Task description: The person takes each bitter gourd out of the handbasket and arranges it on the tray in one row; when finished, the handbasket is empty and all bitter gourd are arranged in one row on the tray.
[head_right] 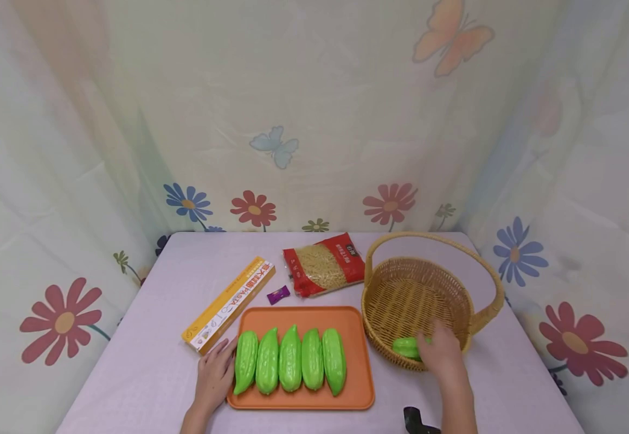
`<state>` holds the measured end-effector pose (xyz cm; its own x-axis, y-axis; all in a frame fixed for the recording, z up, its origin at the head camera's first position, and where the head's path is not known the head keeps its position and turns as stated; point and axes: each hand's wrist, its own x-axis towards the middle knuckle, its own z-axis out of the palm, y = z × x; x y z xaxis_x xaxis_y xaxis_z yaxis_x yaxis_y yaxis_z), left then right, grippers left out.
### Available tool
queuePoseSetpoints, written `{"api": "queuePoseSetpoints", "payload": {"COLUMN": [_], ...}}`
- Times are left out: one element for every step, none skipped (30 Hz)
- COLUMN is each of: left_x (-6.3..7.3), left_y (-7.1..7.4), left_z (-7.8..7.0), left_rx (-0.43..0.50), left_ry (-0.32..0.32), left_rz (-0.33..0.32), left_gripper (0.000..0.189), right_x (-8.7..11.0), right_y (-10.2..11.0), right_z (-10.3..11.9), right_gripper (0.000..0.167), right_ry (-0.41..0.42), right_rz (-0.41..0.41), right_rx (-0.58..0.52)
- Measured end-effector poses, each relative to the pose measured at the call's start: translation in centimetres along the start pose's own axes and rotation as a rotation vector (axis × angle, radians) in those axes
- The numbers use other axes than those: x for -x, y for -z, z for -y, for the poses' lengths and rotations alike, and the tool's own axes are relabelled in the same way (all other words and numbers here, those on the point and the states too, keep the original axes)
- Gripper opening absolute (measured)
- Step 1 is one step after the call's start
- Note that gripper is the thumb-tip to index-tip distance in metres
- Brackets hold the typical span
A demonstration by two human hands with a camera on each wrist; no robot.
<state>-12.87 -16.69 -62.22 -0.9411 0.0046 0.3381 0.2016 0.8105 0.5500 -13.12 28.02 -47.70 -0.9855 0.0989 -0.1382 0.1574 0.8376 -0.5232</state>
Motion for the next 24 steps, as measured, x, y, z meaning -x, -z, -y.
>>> {"api": "queuePoseSetpoints", "payload": {"left_x": [0.0,0.0,0.0,0.0,0.0,0.0,0.0,0.0,0.0,0.0,0.0,0.1,0.1,0.1,0.0,0.0,0.0,0.0,0.1,0.1,0.1,0.1,0.0,0.0], "left_y": [0.0,-0.1,-0.1,-0.1,-0.1,-0.1,-0.1,-0.1,-0.1,-0.1,0.0,0.0,0.1,0.1,0.1,0.1,0.2,0.1,0.1,0.1,0.1,0.1,0.1,0.0], "left_z": [0.0,0.1,0.1,0.1,0.1,0.2,0.2,0.2,0.1,0.1,0.1,0.1,0.0,0.0,0.0,0.0,0.0,0.0,0.0,0.0,0.0,0.0,0.0,0.0], "left_rx": [0.000,-0.002,-0.003,-0.004,-0.003,-0.003,-0.003,-0.003,-0.001,0.000,0.001,0.001,-0.002,-0.004,-0.006,-0.006,-0.007,-0.010,-0.012,-0.010,-0.012,-0.009,-0.008,-0.009], "left_ry": [-0.002,-0.006,-0.010,-0.012,-0.014,-0.015,-0.015,-0.013,-0.010,-0.006,-0.004,-0.002,-0.003,-0.003,-0.004,-0.005,-0.006,-0.010,-0.013,-0.014,-0.021,-0.023,-0.028,-0.033], "left_rz": [-0.001,-0.003,-0.004,-0.006,-0.008,-0.009,-0.010,-0.010,-0.009,-0.008,-0.007,-0.006,-0.006,-0.007,-0.009,-0.010,-0.012,-0.015,-0.017,-0.019,-0.023,-0.026,-0.029,-0.032], "left_gripper": [0.039,0.040,0.039,0.039,0.039,0.039,0.039,0.039,0.039,0.039,0.039,0.039,0.039,0.039,0.039,0.039,0.039,0.039,0.039,0.039,0.039,0.039,0.039,0.039], "right_x": [-0.1,-0.2,-0.3,-0.4,-0.5,-0.6,-0.6,-0.7,-0.7,-0.8,-0.8,-0.8,-0.9,-0.9,-0.9,-0.9,-0.9,-0.9,-0.9,-0.9,-0.9,-1.0,-1.1,-1.1], "right_y": [-0.2,-0.3,-0.5,-0.6,-0.7,-0.8,-1.0,-1.0,-1.1,-1.2,-1.3,-1.4,-1.5,-1.6,-1.7,-1.9,-2.0,-2.1,-2.1,-2.2,-2.2,-2.2,-2.2,-2.2], "right_z": [0.0,-0.1,-0.1,-0.2,-0.3,-0.3,-0.4,-0.5,-0.5,-0.6,-0.6,-0.6,-0.6,-0.5,-0.4,-0.3,-0.2,0.0,0.1,0.2,0.4,0.5,0.6,0.7], "right_gripper": [0.061,0.060,0.060,0.059,0.060,0.059,0.059,0.059,0.059,0.059,0.059,0.058,0.058,0.058,0.057,0.057,0.057,0.056,0.056,0.055,0.055,0.054,0.053,0.052], "right_ry": [0.000,-0.001,-0.003,-0.011,-0.018,-0.023,-0.028,-0.034,-0.035,-0.036,-0.033,-0.034,-0.038,-0.040,-0.045,-0.050,-0.054,-0.057,-0.057,-0.053,-0.049,-0.034,-0.024,-0.016], "right_rz": [0.001,0.001,-0.002,-0.005,-0.010,-0.019,-0.025,-0.029,-0.034,-0.037,-0.041,-0.044,-0.046,-0.049,-0.050,-0.051,-0.052,-0.053,-0.050,-0.043,-0.035,-0.029,-0.021,-0.009], "right_rx": [0.006,0.010,0.015,0.015,0.019,0.024,0.024,0.023,0.024,0.023,0.026,0.030,0.036,0.043,0.051,0.058,0.069,0.081,0.093,0.101,0.105,0.120,0.131,0.141]}}
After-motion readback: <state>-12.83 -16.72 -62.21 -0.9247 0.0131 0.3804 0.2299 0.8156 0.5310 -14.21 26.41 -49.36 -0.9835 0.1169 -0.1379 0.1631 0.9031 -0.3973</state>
